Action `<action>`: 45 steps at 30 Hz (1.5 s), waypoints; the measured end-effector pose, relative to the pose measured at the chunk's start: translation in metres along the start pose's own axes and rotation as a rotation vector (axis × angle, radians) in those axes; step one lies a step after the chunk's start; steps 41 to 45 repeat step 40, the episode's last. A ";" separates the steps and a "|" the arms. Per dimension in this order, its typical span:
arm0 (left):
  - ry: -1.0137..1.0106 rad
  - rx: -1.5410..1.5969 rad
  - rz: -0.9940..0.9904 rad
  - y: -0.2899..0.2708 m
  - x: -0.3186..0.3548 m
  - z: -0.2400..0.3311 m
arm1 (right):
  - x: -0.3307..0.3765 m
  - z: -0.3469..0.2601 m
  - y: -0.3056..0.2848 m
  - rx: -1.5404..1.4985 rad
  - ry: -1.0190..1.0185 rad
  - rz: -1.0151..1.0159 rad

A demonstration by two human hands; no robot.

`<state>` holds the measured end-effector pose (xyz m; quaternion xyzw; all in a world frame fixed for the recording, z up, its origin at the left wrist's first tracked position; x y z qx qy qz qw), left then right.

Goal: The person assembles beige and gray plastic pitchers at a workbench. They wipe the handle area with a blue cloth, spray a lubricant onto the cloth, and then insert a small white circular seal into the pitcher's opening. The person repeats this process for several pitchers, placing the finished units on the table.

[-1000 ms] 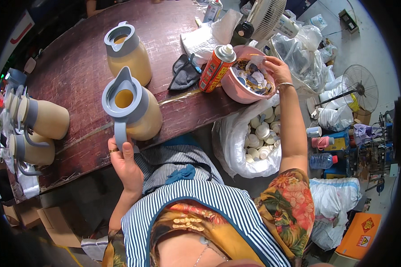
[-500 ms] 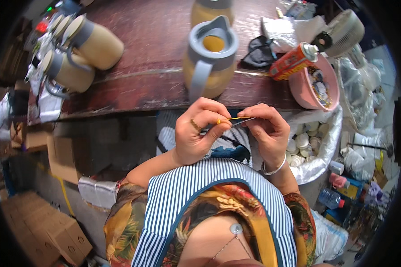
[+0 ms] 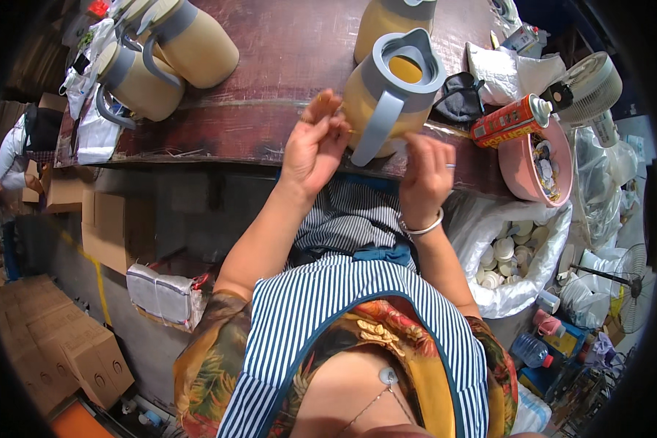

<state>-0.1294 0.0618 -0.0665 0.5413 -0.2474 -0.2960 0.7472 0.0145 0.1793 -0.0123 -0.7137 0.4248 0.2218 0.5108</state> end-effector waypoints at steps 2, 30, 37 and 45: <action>0.134 -0.067 -0.244 0.047 -0.013 0.005 | -0.033 -0.012 -0.021 0.068 -0.158 0.121; 0.992 -1.564 -0.130 0.090 0.011 0.007 | -0.081 -0.012 0.004 -0.144 -0.167 -0.058; 1.099 -1.664 -0.151 0.083 0.017 -0.004 | -0.059 -0.011 0.000 -0.178 -0.141 0.179; 0.843 -1.630 -0.089 0.067 0.016 0.011 | -0.044 -0.002 -0.037 -0.342 -0.166 0.350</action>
Point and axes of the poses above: each hand's wrist, its own x-axis away from the middle knuckle, its own y-axis out of the palm, z = x × y, the point moved 3 cm from there along -x, towards the middle knuckle, and after that the axes turned 2 degrees about y, right-handed, at the moved point
